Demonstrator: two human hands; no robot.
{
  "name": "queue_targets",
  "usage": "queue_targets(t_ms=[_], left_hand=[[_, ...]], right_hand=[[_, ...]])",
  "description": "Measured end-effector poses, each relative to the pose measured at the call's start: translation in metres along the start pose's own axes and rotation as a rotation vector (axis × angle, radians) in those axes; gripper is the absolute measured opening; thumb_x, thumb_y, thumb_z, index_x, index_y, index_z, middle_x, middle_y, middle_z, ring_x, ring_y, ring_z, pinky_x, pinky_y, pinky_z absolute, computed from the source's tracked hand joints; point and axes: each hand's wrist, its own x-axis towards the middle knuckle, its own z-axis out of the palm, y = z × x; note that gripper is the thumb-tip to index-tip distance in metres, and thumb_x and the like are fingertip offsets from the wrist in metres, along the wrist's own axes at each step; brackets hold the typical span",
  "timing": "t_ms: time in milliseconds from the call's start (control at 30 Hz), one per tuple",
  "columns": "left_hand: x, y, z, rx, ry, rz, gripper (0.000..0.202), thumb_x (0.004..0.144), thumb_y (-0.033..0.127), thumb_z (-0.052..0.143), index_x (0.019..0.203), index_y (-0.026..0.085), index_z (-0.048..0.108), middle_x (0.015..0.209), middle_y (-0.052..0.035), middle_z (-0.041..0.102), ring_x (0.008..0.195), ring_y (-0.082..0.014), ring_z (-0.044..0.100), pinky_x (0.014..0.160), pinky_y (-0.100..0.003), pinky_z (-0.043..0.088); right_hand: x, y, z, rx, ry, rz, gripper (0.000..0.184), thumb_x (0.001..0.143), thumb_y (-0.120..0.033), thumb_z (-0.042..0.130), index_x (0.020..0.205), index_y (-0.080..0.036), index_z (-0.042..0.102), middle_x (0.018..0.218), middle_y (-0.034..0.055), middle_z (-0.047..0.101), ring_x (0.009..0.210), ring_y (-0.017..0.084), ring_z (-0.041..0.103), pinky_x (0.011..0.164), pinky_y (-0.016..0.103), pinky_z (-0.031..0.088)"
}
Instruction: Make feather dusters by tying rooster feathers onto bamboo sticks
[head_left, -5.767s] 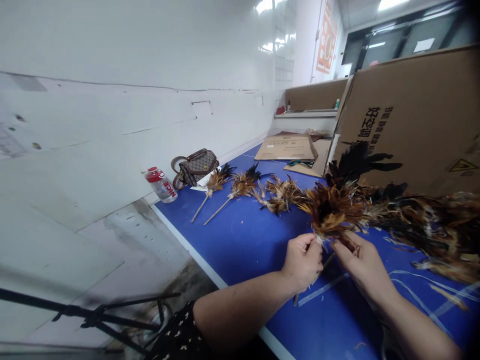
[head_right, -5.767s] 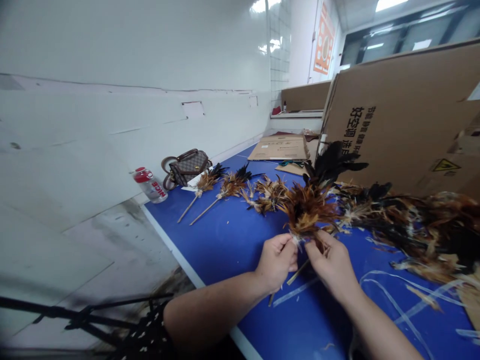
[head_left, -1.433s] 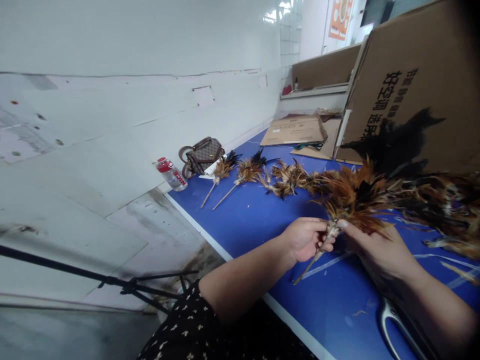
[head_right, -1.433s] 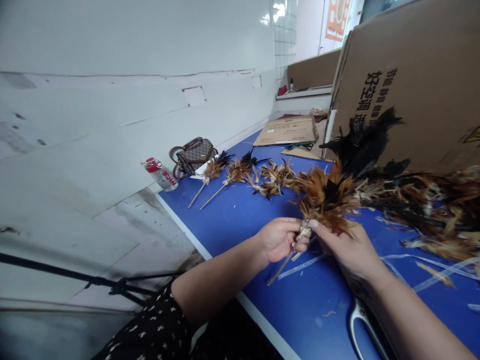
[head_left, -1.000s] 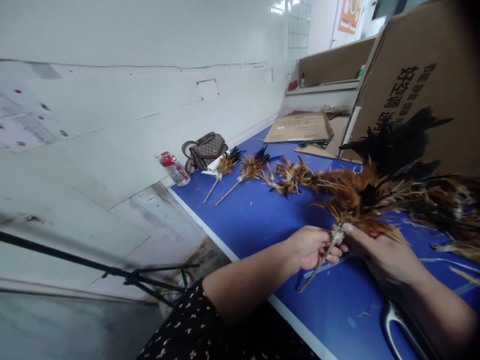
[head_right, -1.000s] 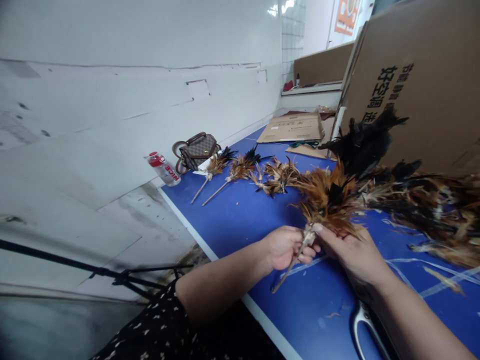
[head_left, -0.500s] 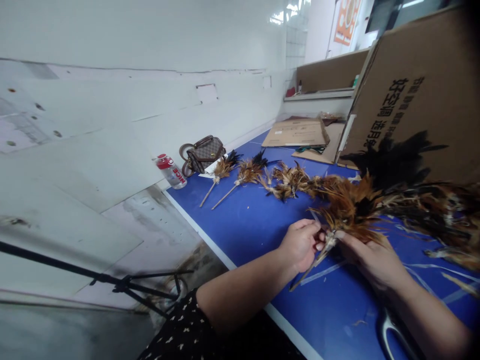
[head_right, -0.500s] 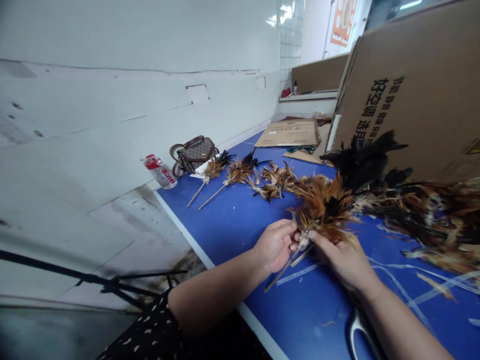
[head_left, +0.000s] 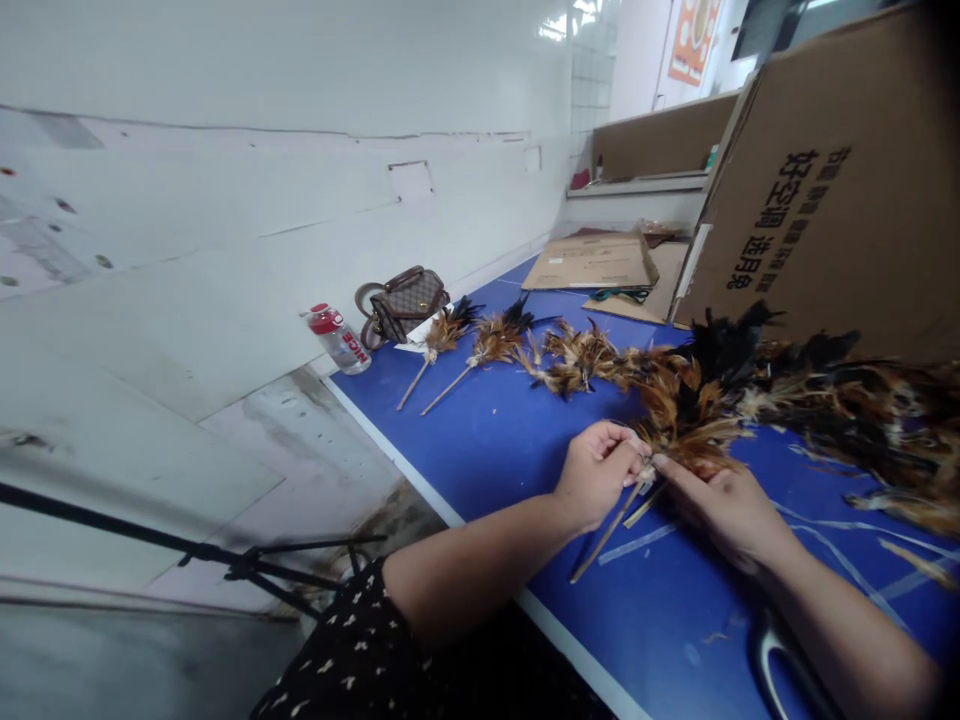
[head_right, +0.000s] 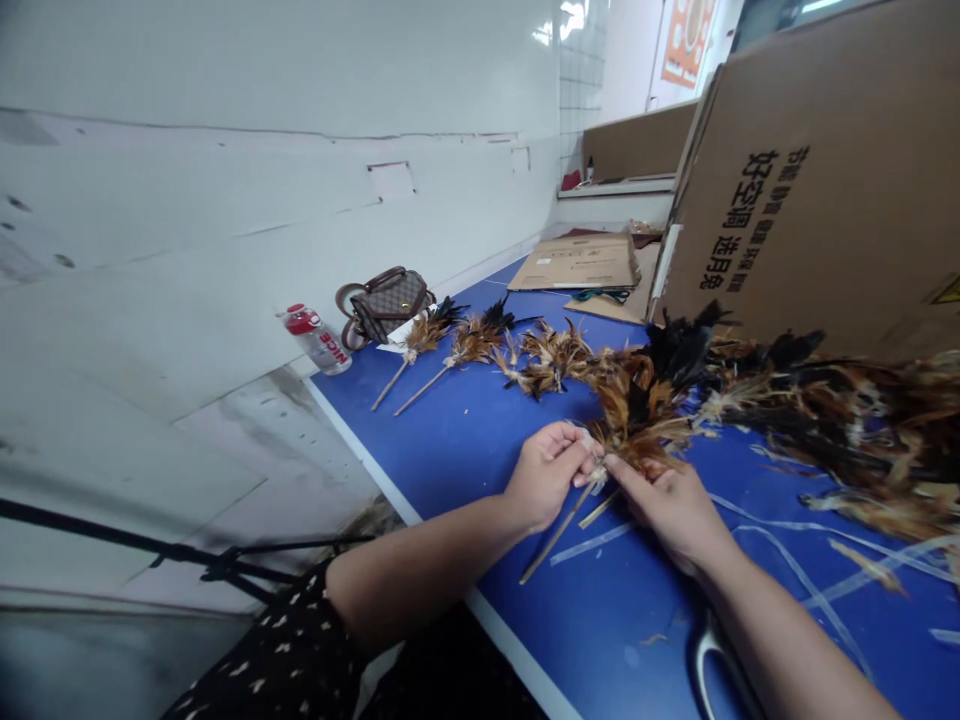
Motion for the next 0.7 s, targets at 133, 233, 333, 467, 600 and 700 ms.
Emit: queue_targets(t_ms=[133, 233, 333, 467, 600, 700], left_hand=[[0.002, 0.012, -0.011, 0.173, -0.166, 0.061, 0.036, 0.083, 0.041, 0.082, 0.09, 0.013, 0.061, 0.083, -0.0051, 0.069, 0.066, -0.0085, 0.057, 0.069, -0.026, 0.046], [0.004, 0.016, -0.016, 0.186, -0.25, 0.073, 0.039, 0.084, 0.043, 0.083, 0.091, 0.014, 0.059, 0.096, -0.0093, 0.072, 0.07, -0.0085, 0.059, 0.071, -0.026, 0.047], [0.005, 0.01, -0.02, 0.206, -0.28, 0.06, 0.039, 0.087, 0.046, 0.079, 0.094, 0.015, 0.058, 0.091, -0.0074, 0.072, 0.069, -0.0083, 0.057, 0.067, -0.025, 0.047], [0.01, -0.008, -0.029, 0.303, -0.272, 0.047, 0.033, 0.093, 0.045, 0.071, 0.095, 0.016, 0.055, 0.088, -0.0058, 0.071, 0.066, -0.0076, 0.057, 0.066, -0.022, 0.047], [0.016, -0.023, -0.039, 0.442, -0.269, 0.044, 0.025, 0.097, 0.039, 0.065, 0.099, 0.016, 0.055, 0.084, -0.003, 0.069, 0.066, -0.0089, 0.06, 0.065, -0.022, 0.05], [0.022, -0.025, -0.045, 0.512, -0.33, 0.016, 0.017, 0.099, 0.031, 0.062, 0.1, 0.016, 0.055, 0.088, -0.0047, 0.071, 0.07, -0.0094, 0.065, 0.066, -0.021, 0.052]], right_hand=[[-0.001, -0.004, 0.0, 0.172, -0.079, 0.145, 0.065, 0.071, -0.062, 0.091, 0.069, -0.021, 0.041, 0.059, -0.0074, 0.026, 0.051, 0.006, 0.02, 0.044, 0.022, 0.014], [-0.001, -0.005, -0.001, 0.29, -0.16, 0.166, 0.059, 0.071, -0.057, 0.093, 0.071, -0.019, 0.048, 0.06, -0.0076, 0.026, 0.051, 0.006, 0.021, 0.043, 0.021, 0.018], [0.001, -0.002, 0.001, 0.348, -0.203, 0.204, 0.054, 0.07, -0.055, 0.093, 0.075, -0.018, 0.055, 0.06, -0.0078, 0.028, 0.05, 0.006, 0.021, 0.042, 0.019, 0.02], [0.004, 0.01, 0.007, 0.221, -0.172, 0.291, 0.058, 0.066, -0.064, 0.092, 0.077, -0.018, 0.057, 0.056, -0.0087, 0.027, 0.049, 0.005, 0.016, 0.041, 0.02, 0.015], [0.005, 0.014, 0.009, -0.071, -0.097, 0.198, 0.057, 0.075, -0.07, 0.079, 0.076, -0.018, 0.057, 0.061, -0.0035, 0.04, 0.053, 0.008, 0.028, 0.048, 0.021, 0.021], [0.009, 0.01, 0.002, -0.349, -0.178, 0.083, 0.054, 0.08, -0.07, 0.067, 0.072, -0.017, 0.058, 0.067, 0.0015, 0.051, 0.063, 0.012, 0.043, 0.056, 0.024, 0.033]])
